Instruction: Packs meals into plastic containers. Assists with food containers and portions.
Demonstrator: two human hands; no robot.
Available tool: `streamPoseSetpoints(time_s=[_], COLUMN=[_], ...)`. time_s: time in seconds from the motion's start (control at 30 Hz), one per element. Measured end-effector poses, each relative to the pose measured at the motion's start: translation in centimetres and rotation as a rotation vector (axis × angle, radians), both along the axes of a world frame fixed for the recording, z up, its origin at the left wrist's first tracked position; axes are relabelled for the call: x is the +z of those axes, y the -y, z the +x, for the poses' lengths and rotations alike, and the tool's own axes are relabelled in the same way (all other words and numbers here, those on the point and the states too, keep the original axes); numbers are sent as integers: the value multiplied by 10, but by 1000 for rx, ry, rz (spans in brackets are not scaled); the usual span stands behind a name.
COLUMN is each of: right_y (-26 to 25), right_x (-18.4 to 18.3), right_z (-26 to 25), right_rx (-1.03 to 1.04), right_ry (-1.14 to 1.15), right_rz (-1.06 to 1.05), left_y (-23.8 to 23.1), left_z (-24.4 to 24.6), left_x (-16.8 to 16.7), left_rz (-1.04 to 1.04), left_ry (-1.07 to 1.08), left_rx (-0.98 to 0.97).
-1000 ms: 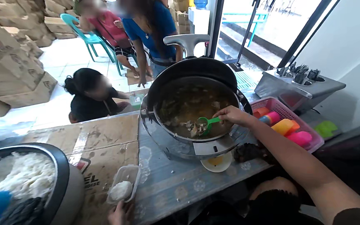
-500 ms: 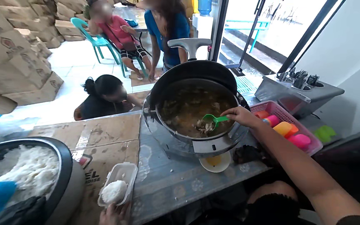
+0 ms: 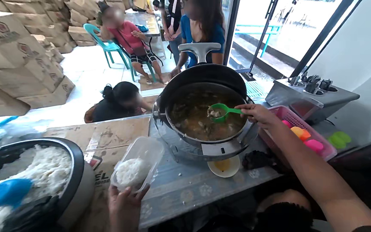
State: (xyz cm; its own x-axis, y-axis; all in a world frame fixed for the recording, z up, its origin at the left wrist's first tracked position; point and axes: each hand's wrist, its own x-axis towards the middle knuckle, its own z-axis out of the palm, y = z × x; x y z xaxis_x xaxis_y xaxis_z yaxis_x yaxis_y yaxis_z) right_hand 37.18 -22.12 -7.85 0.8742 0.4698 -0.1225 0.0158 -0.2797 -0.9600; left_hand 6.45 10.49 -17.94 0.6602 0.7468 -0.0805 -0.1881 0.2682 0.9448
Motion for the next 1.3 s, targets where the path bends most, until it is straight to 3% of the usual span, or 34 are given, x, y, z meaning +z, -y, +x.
streamPoseSetpoints(time_s=[0.23,0.4,0.57,0.7,0.83,1.03,1.2,1.3], right_y=[-9,-17,-25,-32,-36,-44,-43,-39], right_x=[65,91,88,86,74,61,59,62], right_z=[-10,-33,-62,-84,-104,-130,-128,-120], right_rx=[9,95,179,241,336,346,310,220], right_ry=[158,218,270,437,855,1427,1497,1356], right_rz=[116,95,-66,-277,-457,-518,-486,-454], left_y=[34,48,56,58,62,64,62,60], left_z=[41,59,60,56,53,50,48,49], left_x=[47,55,57,57,57,55,46,41], left_rz=[-19,-38,3,8,-6,-9,-25,-45], left_ry=[22,-14,-45,-17,-33,-24,5,21], left_rx=[-234,-362,-428,-447,-450,-452,-448,-420])
